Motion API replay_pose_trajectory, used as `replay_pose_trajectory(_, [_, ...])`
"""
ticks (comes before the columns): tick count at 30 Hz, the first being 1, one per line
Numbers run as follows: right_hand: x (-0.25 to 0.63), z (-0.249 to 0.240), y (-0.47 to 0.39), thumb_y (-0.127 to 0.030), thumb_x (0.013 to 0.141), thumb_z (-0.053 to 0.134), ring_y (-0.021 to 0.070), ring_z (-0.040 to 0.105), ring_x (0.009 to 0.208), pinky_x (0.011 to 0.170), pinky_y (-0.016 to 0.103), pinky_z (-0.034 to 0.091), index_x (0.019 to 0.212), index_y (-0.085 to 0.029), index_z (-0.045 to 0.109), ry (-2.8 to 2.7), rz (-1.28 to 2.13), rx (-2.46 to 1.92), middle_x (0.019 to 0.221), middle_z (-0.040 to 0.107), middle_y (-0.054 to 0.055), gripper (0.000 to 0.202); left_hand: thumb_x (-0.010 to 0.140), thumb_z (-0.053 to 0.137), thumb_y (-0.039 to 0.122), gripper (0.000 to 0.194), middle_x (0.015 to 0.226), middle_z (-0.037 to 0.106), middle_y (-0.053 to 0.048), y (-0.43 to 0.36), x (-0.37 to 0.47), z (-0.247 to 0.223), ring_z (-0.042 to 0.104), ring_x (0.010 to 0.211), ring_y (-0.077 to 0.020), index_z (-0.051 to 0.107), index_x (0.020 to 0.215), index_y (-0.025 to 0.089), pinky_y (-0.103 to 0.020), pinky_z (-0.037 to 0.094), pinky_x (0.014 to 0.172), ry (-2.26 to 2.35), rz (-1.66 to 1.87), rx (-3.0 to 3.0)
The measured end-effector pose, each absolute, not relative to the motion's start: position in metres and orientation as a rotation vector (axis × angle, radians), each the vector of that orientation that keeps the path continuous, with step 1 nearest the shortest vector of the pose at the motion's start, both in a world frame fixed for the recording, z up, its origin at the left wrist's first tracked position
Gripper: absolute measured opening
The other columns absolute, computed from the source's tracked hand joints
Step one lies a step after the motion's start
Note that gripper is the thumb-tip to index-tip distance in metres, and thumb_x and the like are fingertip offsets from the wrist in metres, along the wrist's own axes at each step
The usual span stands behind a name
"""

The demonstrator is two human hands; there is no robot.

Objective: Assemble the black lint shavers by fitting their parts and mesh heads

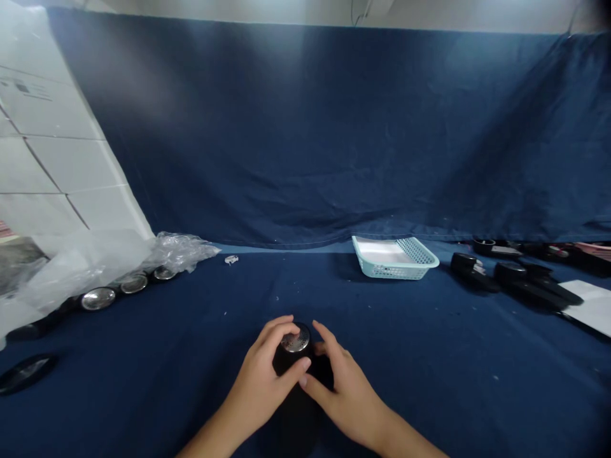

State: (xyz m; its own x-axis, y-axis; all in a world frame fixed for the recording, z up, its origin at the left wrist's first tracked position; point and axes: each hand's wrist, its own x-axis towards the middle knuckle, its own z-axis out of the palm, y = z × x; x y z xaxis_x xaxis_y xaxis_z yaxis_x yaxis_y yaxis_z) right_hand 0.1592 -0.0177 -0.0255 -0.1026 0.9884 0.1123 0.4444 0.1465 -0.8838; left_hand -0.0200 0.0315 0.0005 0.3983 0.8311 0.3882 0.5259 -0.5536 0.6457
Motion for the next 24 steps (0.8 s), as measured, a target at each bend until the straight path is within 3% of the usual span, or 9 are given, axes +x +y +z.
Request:
replay_pose_trajectory(8, [0.157, -0.017, -0.016, -0.044, 0.089, 0.052, 0.0212, 0.06, 0.104, 0.097, 0.038, 0.043, 0.138, -0.028, 0.039, -1.39, 1.051, -1.269, 0.111, 0.065, 0.005, 0.054, 0.081, 0.066, 0.033, 0.029, 0.129, 0.055, -0.009, 0.036, -0.02, -0.002, 0.06, 0.11, -0.0252, 0.056, 0.107, 0.024, -0.04, 0.05, 0.093, 1.016, 1.028, 1.776])
replay_pose_trajectory(11, [0.153, -0.008, -0.018, -0.051, 0.085, 0.056, 0.0215, 0.061, 0.1, 0.094, 0.037, 0.045, 0.131, -0.025, 0.048, -1.162, 1.17, -1.192, 0.105, 0.066, 0.005, 0.053, 0.082, 0.066, 0.034, 0.032, 0.133, 0.052, -0.011, 0.031, -0.021, -0.001, 0.058, 0.114, -0.0257, 0.053, 0.109, 0.023, -0.038, 0.05, 0.094, 0.939, 1.099, 1.699])
replay_pose_trajectory(14, [0.143, -0.002, -0.024, -0.058, 0.083, 0.055, 0.0229, 0.064, 0.097, 0.088, 0.038, 0.048, 0.128, -0.024, 0.052, -0.918, 1.514, -0.963, 0.104, 0.068, 0.007, 0.057, 0.082, 0.066, 0.032, 0.032, 0.135, 0.05, -0.011, 0.024, -0.021, -0.001, 0.055, 0.118, -0.0263, 0.052, 0.11, 0.024, -0.04, 0.047, 0.099, 0.885, 1.165, 1.729])
replay_pose_trajectory(18, [0.131, -0.002, -0.03, -0.067, 0.087, 0.032, 0.0254, 0.067, 0.092, 0.08, 0.039, 0.052, 0.124, -0.022, 0.059, -0.766, 1.974, -0.657, 0.095, 0.071, 0.009, 0.064, 0.084, 0.064, 0.032, 0.032, 0.136, 0.049, -0.012, 0.019, -0.019, -0.002, 0.052, 0.121, -0.027, 0.052, 0.112, 0.024, -0.039, 0.046, 0.1, 0.848, 1.211, 1.755])
replay_pose_trajectory(24, [0.133, -0.009, -0.027, -0.072, 0.084, 0.031, 0.0194, 0.066, 0.066, 0.07, 0.032, 0.052, 0.106, -0.015, 0.068, -0.579, 1.843, -0.844, 0.081, 0.07, 0.009, 0.072, 0.088, 0.059, 0.032, 0.031, 0.139, 0.047, -0.009, 0.022, -0.02, 0.0, 0.051, 0.123, -0.0246, 0.05, 0.117, 0.027, -0.038, 0.043, 0.103, 0.853, 1.109, 1.837])
